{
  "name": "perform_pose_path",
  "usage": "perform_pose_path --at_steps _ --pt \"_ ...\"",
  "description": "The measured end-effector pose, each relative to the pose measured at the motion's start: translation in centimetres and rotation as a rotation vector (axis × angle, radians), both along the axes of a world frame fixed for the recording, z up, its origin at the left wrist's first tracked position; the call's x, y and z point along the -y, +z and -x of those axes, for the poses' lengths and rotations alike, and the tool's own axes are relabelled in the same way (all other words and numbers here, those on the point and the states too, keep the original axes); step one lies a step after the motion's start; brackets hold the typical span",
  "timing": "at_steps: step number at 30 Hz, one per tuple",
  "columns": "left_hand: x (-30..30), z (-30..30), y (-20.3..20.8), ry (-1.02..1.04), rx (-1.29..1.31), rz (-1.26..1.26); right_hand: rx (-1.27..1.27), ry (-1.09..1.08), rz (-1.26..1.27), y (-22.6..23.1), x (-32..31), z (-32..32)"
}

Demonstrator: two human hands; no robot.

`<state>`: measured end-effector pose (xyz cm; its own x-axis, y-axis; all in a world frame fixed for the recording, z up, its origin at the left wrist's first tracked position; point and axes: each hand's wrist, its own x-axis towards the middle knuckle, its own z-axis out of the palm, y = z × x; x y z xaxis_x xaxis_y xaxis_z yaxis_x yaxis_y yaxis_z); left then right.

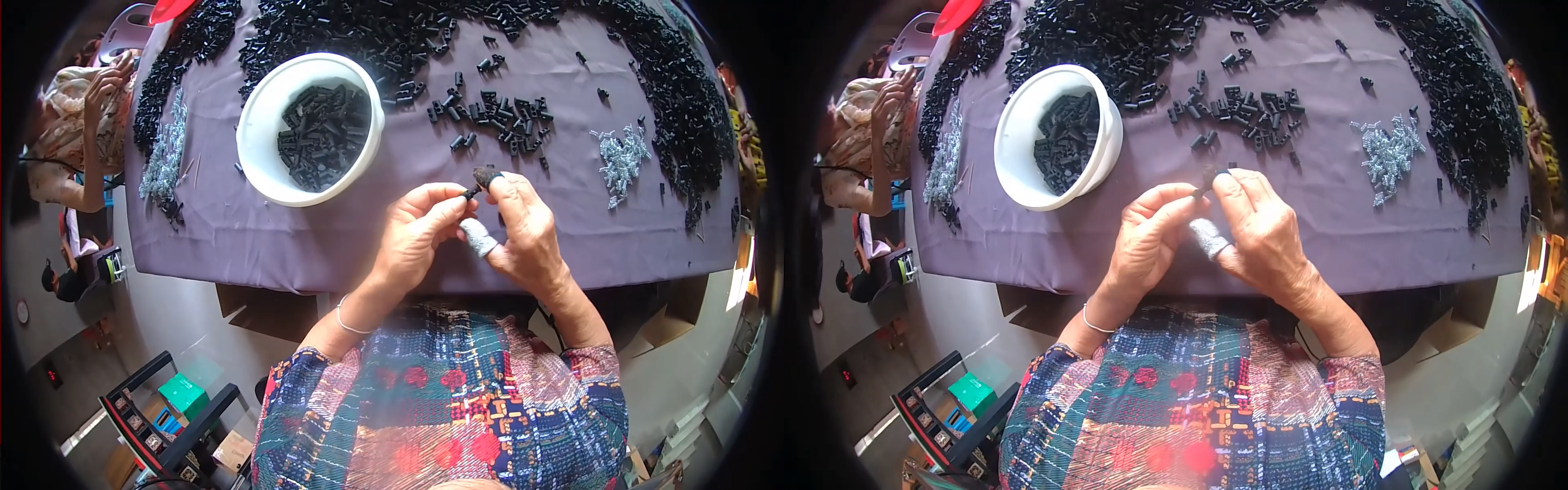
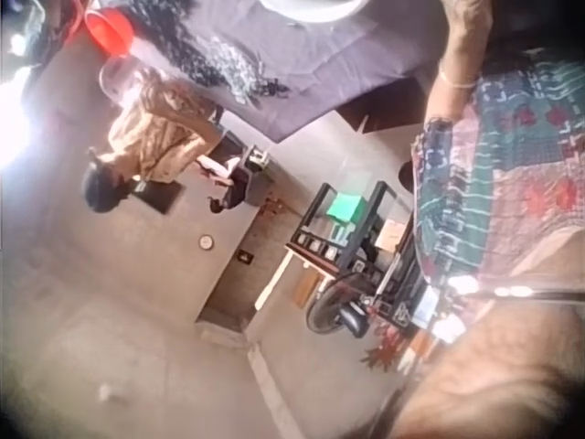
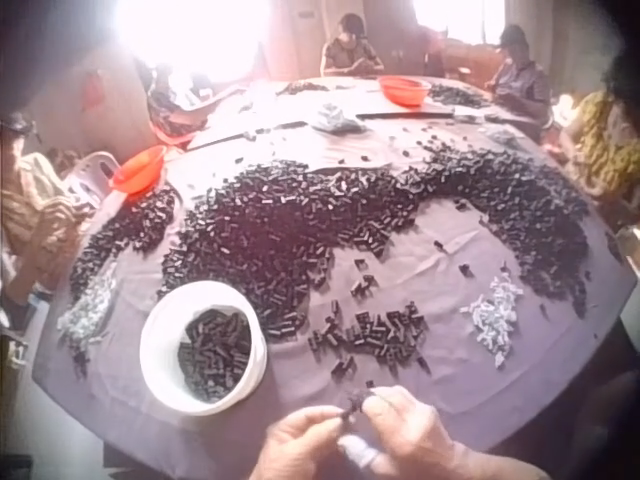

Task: Sorting and inspecting small black plastic components at a workshop table.

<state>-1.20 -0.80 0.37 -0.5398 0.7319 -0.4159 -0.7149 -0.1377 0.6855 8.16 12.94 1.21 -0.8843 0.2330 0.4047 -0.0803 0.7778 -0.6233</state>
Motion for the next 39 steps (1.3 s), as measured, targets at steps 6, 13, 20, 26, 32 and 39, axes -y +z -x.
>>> perform_pose_path --at_steps 6,13,20,26,32,39 --pt "-0.2 -0.1 0.3 -0.034 0.214 -0.055 -0.050 -0.107 -0.150 -0.4 0.8 -0.3" --pt "-0.5 -0.5 0.5 -0.040 0.166 -0.022 -0.042 -0.105 -0.117 -0.1 0.8 -0.5" --pt "-0.2 -0.9 0.1 -0.042 0.080 0.035 -0.031 -0.077 -0.086 -0.1 0.8 -0.5" --pt "0.1 -1.0 0.3 -0.040 0.100 0.010 -0.142 -0.059 -0.081 -1.4 0.6 0.1" --pt "0.1 -0.9 -0.3 -0.039 -0.042 0.062 -0.187 -0.037 -0.069 -2.2 0.1 0.5" --pt "0.0 -0.9 -0.2 -0.069 -0.063 0.057 -0.224 0.004 -0.065 -1.6 -0.2 0.8"
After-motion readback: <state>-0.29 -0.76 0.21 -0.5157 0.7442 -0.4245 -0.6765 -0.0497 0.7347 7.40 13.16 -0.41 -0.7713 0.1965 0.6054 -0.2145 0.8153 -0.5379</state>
